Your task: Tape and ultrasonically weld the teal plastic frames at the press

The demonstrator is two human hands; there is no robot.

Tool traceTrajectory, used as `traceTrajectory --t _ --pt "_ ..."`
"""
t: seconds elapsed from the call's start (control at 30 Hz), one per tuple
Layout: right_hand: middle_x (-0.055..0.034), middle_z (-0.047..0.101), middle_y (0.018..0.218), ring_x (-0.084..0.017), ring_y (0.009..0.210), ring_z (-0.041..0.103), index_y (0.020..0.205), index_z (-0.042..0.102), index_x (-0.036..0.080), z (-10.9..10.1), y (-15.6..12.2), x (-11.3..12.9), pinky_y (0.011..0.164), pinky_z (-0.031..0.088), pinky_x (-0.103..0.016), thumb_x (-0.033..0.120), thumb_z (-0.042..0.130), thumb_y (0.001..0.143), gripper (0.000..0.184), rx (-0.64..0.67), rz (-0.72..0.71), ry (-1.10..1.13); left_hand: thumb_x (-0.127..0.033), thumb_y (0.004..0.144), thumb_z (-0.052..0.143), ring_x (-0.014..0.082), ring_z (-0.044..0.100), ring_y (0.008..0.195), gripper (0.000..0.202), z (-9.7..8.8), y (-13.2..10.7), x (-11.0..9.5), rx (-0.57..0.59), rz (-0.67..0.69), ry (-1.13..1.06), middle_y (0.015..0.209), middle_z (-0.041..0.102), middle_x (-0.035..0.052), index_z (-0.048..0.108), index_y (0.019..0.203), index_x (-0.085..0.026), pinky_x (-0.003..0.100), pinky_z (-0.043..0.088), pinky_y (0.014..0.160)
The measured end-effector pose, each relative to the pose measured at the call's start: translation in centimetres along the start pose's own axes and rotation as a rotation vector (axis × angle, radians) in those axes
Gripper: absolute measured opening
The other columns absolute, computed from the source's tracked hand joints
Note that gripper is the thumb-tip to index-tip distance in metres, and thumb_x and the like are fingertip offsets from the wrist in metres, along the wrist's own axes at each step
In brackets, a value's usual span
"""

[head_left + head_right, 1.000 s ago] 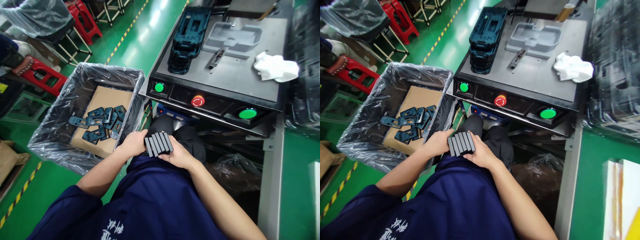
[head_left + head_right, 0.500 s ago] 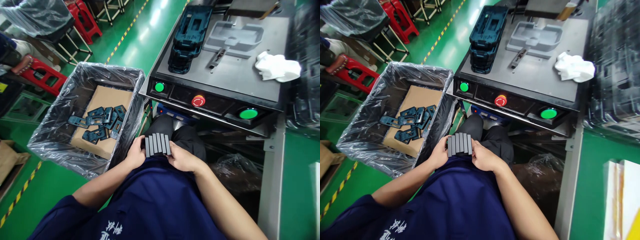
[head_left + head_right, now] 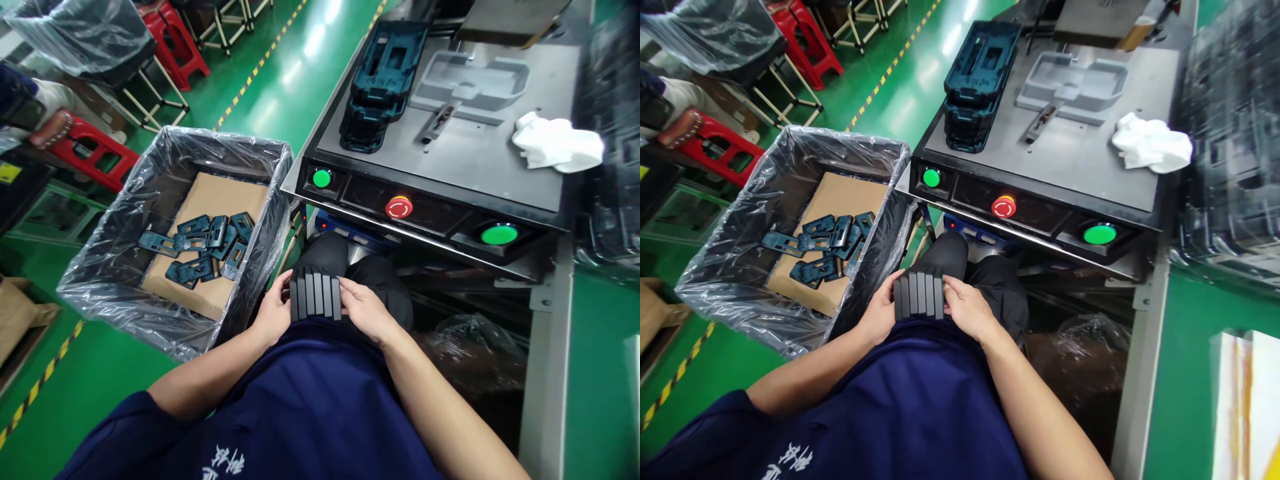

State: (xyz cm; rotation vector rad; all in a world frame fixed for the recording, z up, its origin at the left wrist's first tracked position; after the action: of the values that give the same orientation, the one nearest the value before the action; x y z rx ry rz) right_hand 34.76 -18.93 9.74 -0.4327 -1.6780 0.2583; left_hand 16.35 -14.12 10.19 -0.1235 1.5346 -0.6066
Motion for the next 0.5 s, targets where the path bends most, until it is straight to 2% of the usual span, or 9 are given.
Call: traceTrajectory --t 0.03,0.1,0.17,0.33,0.5 --pt "-0.0030 0.074 0.100 -0.020 0.085 0.071 0.114 0.070 0.026 -0.2 0.0 0.4 0.076 0.059 -0.032 0.033 0.052 0.089 0.032 -0.029 -0.049 -0.035 -0.025 0.075 0.074 0.0224 0.060 0.113 0.061 0.0 0.0 -0.3 0.007 0.048 0.000 0.129 0.060 0.0103 0.050 0.132 -0.021 0.042 0.046 0.103" --pt "-0.0028 0.070 0.116 -0.022 0.109 0.064 0.120 0.067 0.027 -0.3 0.0 1.0 0.097 0.051 -0.038 0.031 0.053 0.088 0.036 -0.070 -0.123 -0.058 -0.026 0.077 0.073 0.0227 0.059 0.117 0.062 0.1 0.1 -1.1 0.020 0.180 0.033 0.130 0.060 0.0104 0.049 0.134 -0.022 0.042 0.044 0.106" --pt "-0.0039 0.063 0.128 -0.021 0.119 0.059 0.126 0.063 0.025 -0.2 0.1 1.4 0.107 0.043 -0.040 0.031 0.054 0.088 0.039 -0.110 -0.200 0.022 -0.026 0.080 0.071 0.0234 0.056 0.123 0.061 -0.1 0.3 -1.7 0.021 0.324 0.083 0.133 0.058 0.0110 0.049 0.136 -0.021 0.042 0.042 0.109" --pt "-0.0052 0.054 0.140 -0.019 0.126 0.054 0.122 0.062 0.025 0.7 0.1 1.1 0.108 0.043 -0.038 0.030 0.059 0.086 0.036 -0.163 -0.336 0.319 -0.025 0.087 0.063 0.0243 0.049 0.132 0.053 -0.6 0.6 -1.7 0.051 0.557 0.170 0.139 0.055 0.0117 0.048 0.138 -0.022 0.043 0.037 0.114" --pt "-0.0083 0.054 0.140 -0.022 0.124 0.056 0.114 0.065 0.024 0.7 0.1 0.6 0.107 0.044 -0.040 0.027 0.066 0.081 0.033 -0.199 -0.355 0.409 -0.024 0.089 0.061 0.0269 0.045 0.135 0.057 -0.8 0.7 -1.3 0.137 0.655 0.176 0.145 0.048 0.0136 0.042 0.143 -0.023 0.044 0.041 0.112"
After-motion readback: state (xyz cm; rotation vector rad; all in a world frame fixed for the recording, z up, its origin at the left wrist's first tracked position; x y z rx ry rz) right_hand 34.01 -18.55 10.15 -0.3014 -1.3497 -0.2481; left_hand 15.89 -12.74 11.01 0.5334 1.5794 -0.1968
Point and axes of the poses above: each hand's wrist, its own y-axis towards the middle knuckle, its own z-axis out of the palm, x = y × z, the point moved 7 cm from there along y, towards the middle knuckle
